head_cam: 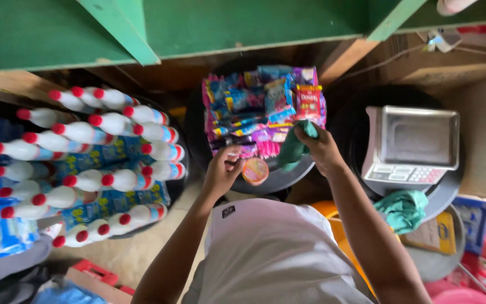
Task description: Cleaning instant noodle cups with a cloth and placing them neatly on a shelf.
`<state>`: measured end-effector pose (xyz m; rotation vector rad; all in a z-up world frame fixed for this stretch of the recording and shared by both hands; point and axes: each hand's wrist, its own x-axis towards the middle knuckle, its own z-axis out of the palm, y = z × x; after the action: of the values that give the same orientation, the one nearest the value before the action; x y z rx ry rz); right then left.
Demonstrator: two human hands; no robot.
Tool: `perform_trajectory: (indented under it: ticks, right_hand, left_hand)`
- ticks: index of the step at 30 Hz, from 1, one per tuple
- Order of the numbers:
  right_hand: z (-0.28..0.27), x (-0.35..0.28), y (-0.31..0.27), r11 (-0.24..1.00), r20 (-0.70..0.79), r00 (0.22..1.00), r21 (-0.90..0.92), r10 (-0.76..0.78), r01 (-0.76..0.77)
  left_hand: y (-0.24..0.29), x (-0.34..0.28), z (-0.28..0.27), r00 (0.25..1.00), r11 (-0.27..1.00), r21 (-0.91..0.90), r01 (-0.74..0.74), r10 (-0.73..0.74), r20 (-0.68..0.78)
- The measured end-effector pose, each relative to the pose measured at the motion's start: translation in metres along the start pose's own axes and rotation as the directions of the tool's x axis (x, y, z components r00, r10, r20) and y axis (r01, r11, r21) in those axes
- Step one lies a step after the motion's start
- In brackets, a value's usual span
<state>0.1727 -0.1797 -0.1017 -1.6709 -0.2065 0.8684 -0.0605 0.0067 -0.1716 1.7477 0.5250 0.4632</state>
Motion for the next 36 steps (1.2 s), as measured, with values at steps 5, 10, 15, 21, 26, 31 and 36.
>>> perform_trajectory:
  ticks: [5, 10, 15, 21, 26, 31, 36]
  right_hand:
    - [-0.036, -0.023, 0.064, 0.848, 0.095, 0.954, 0.440, 0.285, -0.297]
    - [-0.109, -0.011, 0.161, 0.727, -0.057, 0.815, 0.490, 0.577, -0.481]
    - [-0.095, -0.020, 0.105, 0.738, -0.026, 0.841, 0.495, 0.540, -0.459]
    - [-0.035, -0.030, 0.036, 0.851, 0.227, 0.974, 0.512, -0.009, -0.111]
    - [0.010, -0.055, -0.007, 0.786, 0.555, 0.695, -0.112, -0.458, 0.608]
    - [0.013, -0.048, -0.010, 0.534, 0.657, 0.574, -0.295, -0.489, 0.792]
    - [0.022, -0.046, -0.008, 0.852, 0.355, 0.782, 0.093, -0.512, 0.516]
  left_hand:
    - [-0.081, -0.059, 0.053, 0.995, 0.946, 0.307, 0.104, -0.098, -0.035]
    - [-0.114, -0.055, 0.093, 0.990, 0.924, 0.379, 0.044, 0.010, -0.139]
    - [-0.068, -0.033, 0.102, 0.923, 0.926, 0.040, 0.375, -0.369, -0.113]
    - [-0.042, -0.023, 0.119, 0.800, 0.429, -0.730, 0.532, -0.536, 0.268]
    - [0.012, 0.008, 0.127, 0.757, 0.213, -0.833, 0.510, -0.571, 0.318]
    - [0.034, 0.019, 0.134, 0.774, 0.125, -0.916, 0.382, -0.584, 0.243]
    - [0.044, 0.030, 0.142, 0.865, 0.217, -0.946, 0.241, -0.490, 0.109]
